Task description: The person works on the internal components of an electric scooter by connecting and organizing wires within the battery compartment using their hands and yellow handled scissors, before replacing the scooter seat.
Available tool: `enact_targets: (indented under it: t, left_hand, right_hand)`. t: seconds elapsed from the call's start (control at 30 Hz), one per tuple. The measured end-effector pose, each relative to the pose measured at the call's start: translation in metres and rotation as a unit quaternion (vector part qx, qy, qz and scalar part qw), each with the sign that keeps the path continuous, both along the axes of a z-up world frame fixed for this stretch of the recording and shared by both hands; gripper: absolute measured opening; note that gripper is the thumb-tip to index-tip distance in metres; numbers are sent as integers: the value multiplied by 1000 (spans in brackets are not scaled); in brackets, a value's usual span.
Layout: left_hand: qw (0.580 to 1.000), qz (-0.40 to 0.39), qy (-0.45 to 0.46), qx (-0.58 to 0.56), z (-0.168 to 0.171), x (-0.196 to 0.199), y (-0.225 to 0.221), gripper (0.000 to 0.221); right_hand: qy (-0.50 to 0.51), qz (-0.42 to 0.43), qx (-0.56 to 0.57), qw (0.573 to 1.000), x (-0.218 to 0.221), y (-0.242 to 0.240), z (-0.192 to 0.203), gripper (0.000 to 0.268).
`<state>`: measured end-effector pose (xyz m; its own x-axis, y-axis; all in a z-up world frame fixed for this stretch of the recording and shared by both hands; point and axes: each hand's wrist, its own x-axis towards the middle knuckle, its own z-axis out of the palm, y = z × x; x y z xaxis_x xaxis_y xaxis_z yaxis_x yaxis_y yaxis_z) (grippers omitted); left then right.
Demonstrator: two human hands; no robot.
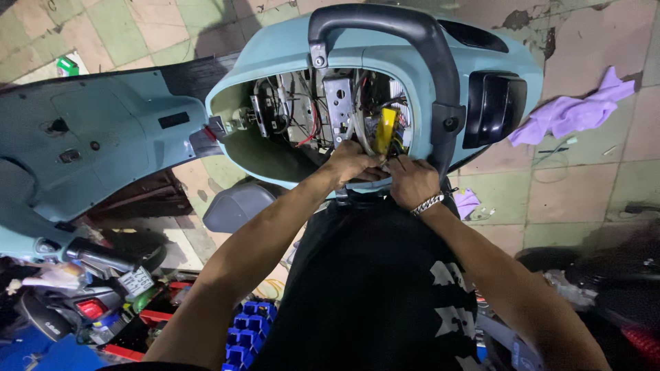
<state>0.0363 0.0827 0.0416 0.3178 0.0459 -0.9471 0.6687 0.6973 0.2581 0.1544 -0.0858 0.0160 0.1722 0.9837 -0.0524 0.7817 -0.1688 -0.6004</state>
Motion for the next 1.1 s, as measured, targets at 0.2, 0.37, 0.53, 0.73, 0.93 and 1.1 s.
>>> enact_targets:
  t: [0.2,0.37,0.53,0.73,0.93,1.1]
  left_hand:
    - [987,-70,50,137,9,9,-9,40]
    - [947,-156,10,282,14,-15,-23,44]
    - [901,64,-11,429,46,-69,-54,34]
    - [789,461,70,401,42,-211,-28,19]
    - [656,617,183,394,-142,-383,40,14]
    - [658,413,381,501,-320,-485,92,13]
  right_hand:
    - [-31,22,-17,999,1,-3,-3,19]
    - [-34,84,-155,984,9,11,22,38]
    - [7,-31,-170,985,-19,58,105,45]
    - [146,134,-121,973,-139,148,120,33]
    - [173,182,-232,940,-290,227,67,32]
    - [211,158,-213,941,-360,263,16,28]
